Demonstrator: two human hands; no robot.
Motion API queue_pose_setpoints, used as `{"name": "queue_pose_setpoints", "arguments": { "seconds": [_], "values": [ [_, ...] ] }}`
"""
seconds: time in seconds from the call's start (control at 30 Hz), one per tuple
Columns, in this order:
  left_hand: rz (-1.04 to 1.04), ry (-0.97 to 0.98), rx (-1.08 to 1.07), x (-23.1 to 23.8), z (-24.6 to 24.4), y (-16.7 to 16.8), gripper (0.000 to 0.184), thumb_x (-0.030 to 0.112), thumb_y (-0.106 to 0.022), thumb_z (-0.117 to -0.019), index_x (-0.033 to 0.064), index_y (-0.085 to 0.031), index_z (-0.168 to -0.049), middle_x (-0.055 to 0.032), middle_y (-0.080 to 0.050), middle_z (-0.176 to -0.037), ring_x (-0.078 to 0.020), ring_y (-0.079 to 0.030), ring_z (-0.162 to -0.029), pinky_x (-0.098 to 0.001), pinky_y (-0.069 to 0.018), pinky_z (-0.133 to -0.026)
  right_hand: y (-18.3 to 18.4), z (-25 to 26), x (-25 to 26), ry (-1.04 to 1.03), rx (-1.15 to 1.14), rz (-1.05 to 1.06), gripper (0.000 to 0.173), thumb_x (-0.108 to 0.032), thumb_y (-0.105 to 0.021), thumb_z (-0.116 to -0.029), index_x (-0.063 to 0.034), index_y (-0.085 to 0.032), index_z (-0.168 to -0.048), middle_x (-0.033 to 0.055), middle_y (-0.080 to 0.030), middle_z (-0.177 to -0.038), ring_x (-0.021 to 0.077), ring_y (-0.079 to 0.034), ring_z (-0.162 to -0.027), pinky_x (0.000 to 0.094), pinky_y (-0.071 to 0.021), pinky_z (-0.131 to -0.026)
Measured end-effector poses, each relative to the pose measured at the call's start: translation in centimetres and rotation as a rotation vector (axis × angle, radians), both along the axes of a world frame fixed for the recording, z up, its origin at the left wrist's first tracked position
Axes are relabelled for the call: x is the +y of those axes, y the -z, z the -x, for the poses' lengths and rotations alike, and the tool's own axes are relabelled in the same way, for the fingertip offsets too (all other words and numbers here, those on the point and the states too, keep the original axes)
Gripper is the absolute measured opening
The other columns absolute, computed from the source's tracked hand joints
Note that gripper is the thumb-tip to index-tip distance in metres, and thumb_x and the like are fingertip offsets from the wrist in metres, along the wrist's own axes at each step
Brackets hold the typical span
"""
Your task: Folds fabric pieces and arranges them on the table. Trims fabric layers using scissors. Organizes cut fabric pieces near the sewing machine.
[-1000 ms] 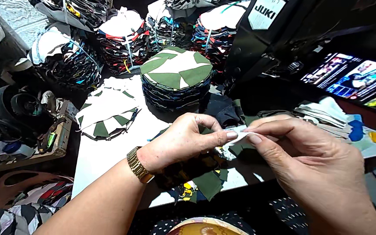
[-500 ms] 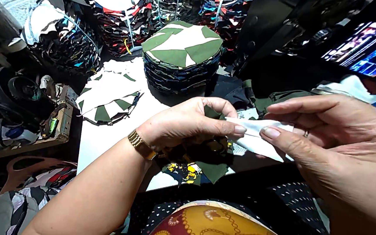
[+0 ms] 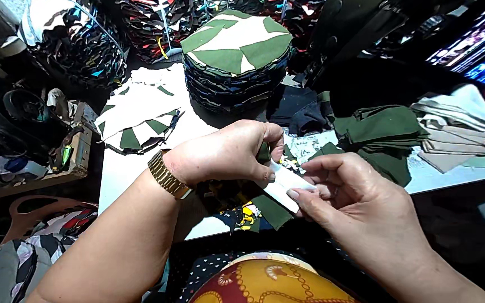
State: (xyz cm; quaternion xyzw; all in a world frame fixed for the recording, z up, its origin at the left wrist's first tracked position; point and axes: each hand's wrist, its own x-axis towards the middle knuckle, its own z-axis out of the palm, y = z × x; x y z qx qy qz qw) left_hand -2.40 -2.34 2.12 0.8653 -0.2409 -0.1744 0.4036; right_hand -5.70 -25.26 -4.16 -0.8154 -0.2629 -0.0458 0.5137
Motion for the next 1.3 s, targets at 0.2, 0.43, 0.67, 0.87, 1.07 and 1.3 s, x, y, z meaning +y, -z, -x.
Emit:
{"name": "queue_pose_setpoints", "arguments": {
  "seconds": [0.2, 0.43, 0.67, 0.87, 1.07, 1.3],
  "values": [
    [-0.231, -0.01, -0.06, -0.8, 0.3, 0.4, 0.032, 0.015, -0.086, -0.083, 0.0088, -0.066, -0.107, -0.0014, -0.067, -0.095, -0.0086, -0.063, -0.081, -0.0276, -0.0535, -0.072, -0.2, -0.6, -0.2, 0.022, -0.181, 0.205, 0.039, -0.022, -0.072, -0.0865, -0.0092, -0.06, -0.121, -0.0014, -0.06, -0.092, 0.0015, -0.049, -0.059, 0.0167, -0.0437, -0.049],
    [-0.102, -0.179, -0.134, 0.3, 0.0, 0.0, 0.035, 0.026, -0.084, -0.0862, 0.0084, -0.064, -0.109, -0.0024, -0.066, -0.091, -0.0071, -0.063, -0.077, -0.0251, -0.0529, -0.069, -2.3, -1.6, -2.0, -0.046, -0.292, 0.095, 0.011, -0.019, -0.067, -0.0923, -0.0103, -0.07, -0.099, -0.0022, -0.064, -0.096, 0.0035, -0.062, -0.076, 0.0197, -0.0569, -0.064],
    [0.788, -0.38, 0.484, -1.3, 0.4, -0.2, 0.026, 0.023, -0.046, -0.1105, 0.0054, -0.053, -0.128, -0.0081, -0.063, -0.079, -0.0083, -0.058, -0.057, -0.0184, -0.0497, -0.051, 0.7, -2.1, -0.1, -0.297, -0.407, 0.269, 0.02, -0.022, -0.061, -0.0959, -0.0177, -0.08, -0.101, -0.0056, -0.061, -0.094, 0.004, -0.06, -0.084, 0.0197, -0.0527, -0.07],
    [1.168, -0.376, 0.865, -2.1, 0.8, -0.7, 0.044, 0.02, -0.031, -0.1083, 0.0097, -0.038, -0.15, -0.0216, -0.067, -0.119, -0.0305, -0.071, -0.102, -0.0437, -0.0578, -0.09, 1.4, -1.0, 0.4, -0.312, -0.41, 0.282, 0.027, -0.029, -0.054, -0.1013, -0.0185, -0.078, -0.105, -0.0002, -0.071, -0.099, 0.0101, -0.066, -0.092, 0.0273, -0.0554, -0.077],
    [1.243, -0.371, 0.847, -2.6, 0.8, 0.0, 0.06, 0.001, -0.029, -0.104, 0.0174, -0.019, -0.161, -0.0255, -0.054, -0.143, -0.0375, -0.062, -0.123, -0.0497, -0.0528, -0.1, -2.2, -2.4, -2.9, -0.188, -0.274, 0.133, 0.016, -0.026, -0.062, -0.0967, -0.0158, -0.074, -0.092, -0.0063, -0.067, -0.089, 0.0011, -0.063, -0.077, 0.0203, -0.0564, -0.065],
    [1.205, -0.431, 0.89, -3.2, 1.0, 0.3, 0.06, 0.001, -0.033, -0.1029, 0.0163, -0.023, -0.161, -0.0217, -0.058, -0.137, -0.0257, -0.068, -0.107, -0.037, -0.057, -0.087, -3.5, -1.5, -1.0, -0.184, -0.546, 0.087, 0.018, -0.019, -0.066, -0.0975, -0.01, -0.075, -0.109, 0.0049, -0.069, -0.114, 0.0125, -0.064, -0.107, 0.0291, -0.0555, -0.09]
  ]
}}
